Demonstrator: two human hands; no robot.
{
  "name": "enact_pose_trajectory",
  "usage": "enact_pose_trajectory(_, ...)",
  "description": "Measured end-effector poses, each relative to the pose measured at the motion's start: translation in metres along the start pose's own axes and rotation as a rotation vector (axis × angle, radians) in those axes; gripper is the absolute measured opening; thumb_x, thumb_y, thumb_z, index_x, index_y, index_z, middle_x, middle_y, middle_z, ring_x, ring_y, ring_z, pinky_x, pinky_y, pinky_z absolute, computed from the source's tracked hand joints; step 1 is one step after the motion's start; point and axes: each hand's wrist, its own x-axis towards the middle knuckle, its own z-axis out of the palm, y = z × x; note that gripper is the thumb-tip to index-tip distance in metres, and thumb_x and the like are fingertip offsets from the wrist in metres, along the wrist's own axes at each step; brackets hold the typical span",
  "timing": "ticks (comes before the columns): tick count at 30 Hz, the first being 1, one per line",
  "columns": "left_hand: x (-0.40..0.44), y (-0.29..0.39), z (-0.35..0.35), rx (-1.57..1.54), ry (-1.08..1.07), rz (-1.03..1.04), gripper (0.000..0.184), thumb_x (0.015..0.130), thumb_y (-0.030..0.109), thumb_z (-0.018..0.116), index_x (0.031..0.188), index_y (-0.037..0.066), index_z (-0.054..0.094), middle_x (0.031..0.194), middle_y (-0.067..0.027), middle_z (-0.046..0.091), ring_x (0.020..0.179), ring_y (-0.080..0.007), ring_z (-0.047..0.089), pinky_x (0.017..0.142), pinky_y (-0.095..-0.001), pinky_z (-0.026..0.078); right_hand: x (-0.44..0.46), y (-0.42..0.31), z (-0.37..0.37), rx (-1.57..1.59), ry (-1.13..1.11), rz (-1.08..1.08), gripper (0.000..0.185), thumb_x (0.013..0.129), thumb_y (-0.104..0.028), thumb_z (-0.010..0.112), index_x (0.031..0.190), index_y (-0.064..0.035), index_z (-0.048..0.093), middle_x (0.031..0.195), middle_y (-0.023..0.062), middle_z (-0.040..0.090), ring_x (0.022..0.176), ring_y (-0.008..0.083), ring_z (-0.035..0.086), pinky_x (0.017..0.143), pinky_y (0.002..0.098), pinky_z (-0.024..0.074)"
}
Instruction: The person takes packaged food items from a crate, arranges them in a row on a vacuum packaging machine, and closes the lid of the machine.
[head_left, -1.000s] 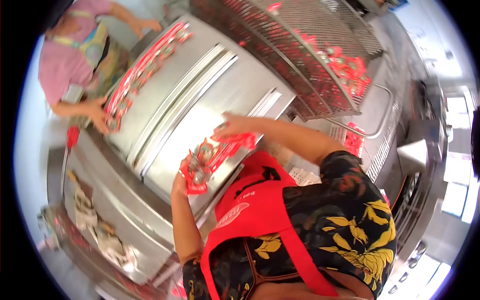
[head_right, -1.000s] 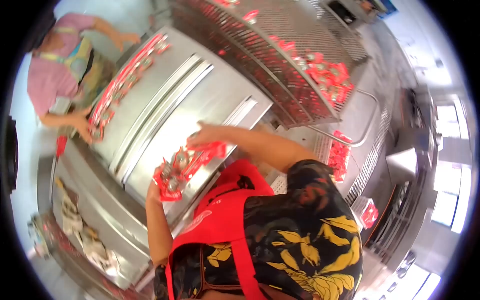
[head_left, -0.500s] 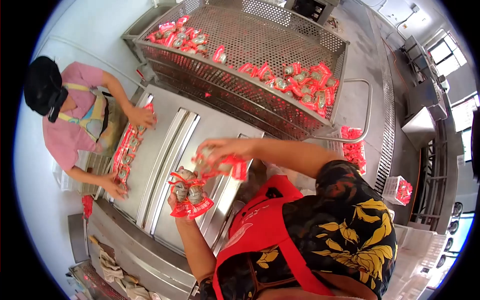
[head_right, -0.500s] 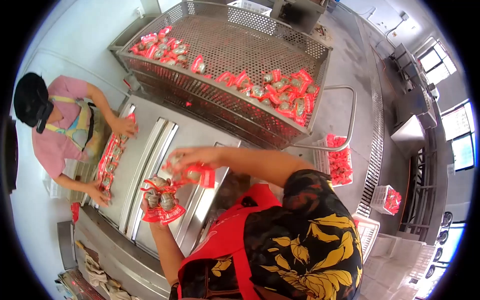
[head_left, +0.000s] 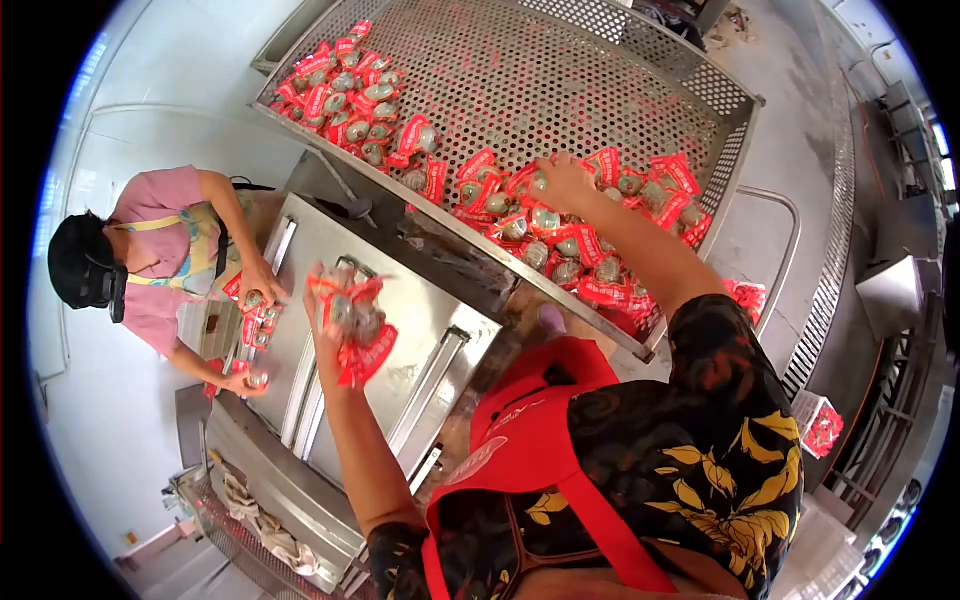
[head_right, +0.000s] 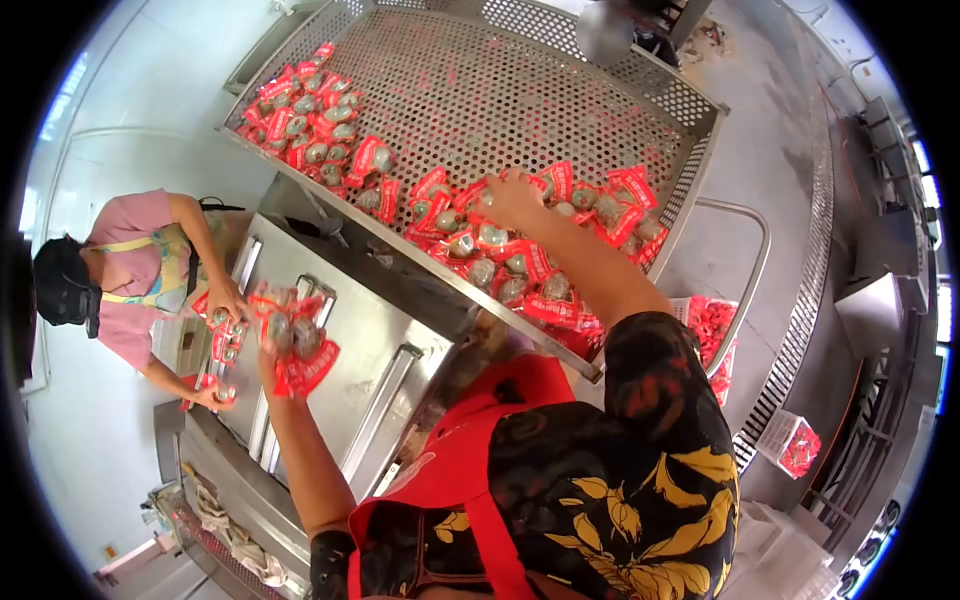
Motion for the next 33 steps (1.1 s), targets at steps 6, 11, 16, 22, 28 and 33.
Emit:
enact_pose_trajectory(6,0.096,-0.003,0.063,0.792,-0.031,0.306,0.090,0.068,0.021,0.082,0.144,0.012,0.035,0.132,-0.0143,0.046,0.114,-0.0261,0.054,0.101,-0.0387,0.044,-0.002,0.021,-0.010,-0.077,-0.121,-0.010,0.081,0.089,-0.066,0.050,0.152,-0.0197,0.028,0.151,0.0241,0.029,0.136,0.0436,0.036,0.103,0.0606,0.0387)
enact_pose_trajectory(11,0.167,-0.042,0.096,1.221,-0.294,0.684,0.087,0.065,0.021,0.084,0.139,0.011,0.039,0.127,-0.0186,0.047,0.113,-0.0373,0.050,0.094,-0.0456,0.047,-0.091,0.029,-0.040,0.198,0.416,-0.228,0.069,0.087,-0.039,0.067,0.144,-0.0148,0.038,0.151,0.0212,0.031,0.129,0.0387,0.047,0.100,0.0501,0.0463)
enact_pose_trajectory(16,0.221,-0.104,0.096,1.554,-0.554,0.592,0.084,0.067,0.030,0.082,0.139,0.010,0.043,0.130,-0.0228,0.047,0.120,-0.0415,0.049,0.097,-0.0482,0.046,-0.260,0.048,-0.049,0.401,0.576,0.034,0.062,0.084,-0.027,0.070,0.139,-0.0121,0.045,0.144,0.0197,0.041,0.118,0.0352,0.056,0.095,0.0441,0.0495)
enact_pose_trajectory(22,0.315,-0.180,0.022,1.876,-1.013,0.339,0.089,0.070,0.048,0.077,0.141,0.005,0.044,0.146,-0.0215,0.044,0.133,-0.0379,0.044,0.109,-0.0458,0.038,-0.527,0.016,0.028,0.446,0.651,0.603,0.051,0.083,-0.025,0.069,0.129,-0.0104,0.051,0.130,0.0168,0.052,0.109,0.0370,0.058,0.089,0.0471,0.0504)
enact_pose_trajectory(28,0.258,-0.168,0.001,2.152,-0.966,-0.177,0.080,0.078,0.049,0.072,0.139,0.004,0.044,0.135,-0.0244,0.053,0.123,-0.0398,0.053,0.101,-0.0487,0.044,-0.710,-0.021,0.137,0.726,0.604,0.830,0.043,0.083,-0.026,0.070,0.122,-0.0117,0.058,0.123,0.0154,0.056,0.102,0.0365,0.062,0.086,0.0464,0.0513)
enact_pose_trajectory(33,0.205,-0.137,0.008,2.102,-0.857,-0.076,0.075,0.081,0.047,0.069,0.137,0.001,0.047,0.132,-0.0245,0.056,0.119,-0.0400,0.055,0.100,-0.0482,0.045,-0.821,-0.080,0.160,0.751,0.689,0.848,0.039,0.083,-0.026,0.071,0.118,-0.0111,0.061,0.119,0.0140,0.059,0.099,0.0340,0.064,0.085,0.0454,0.0516)
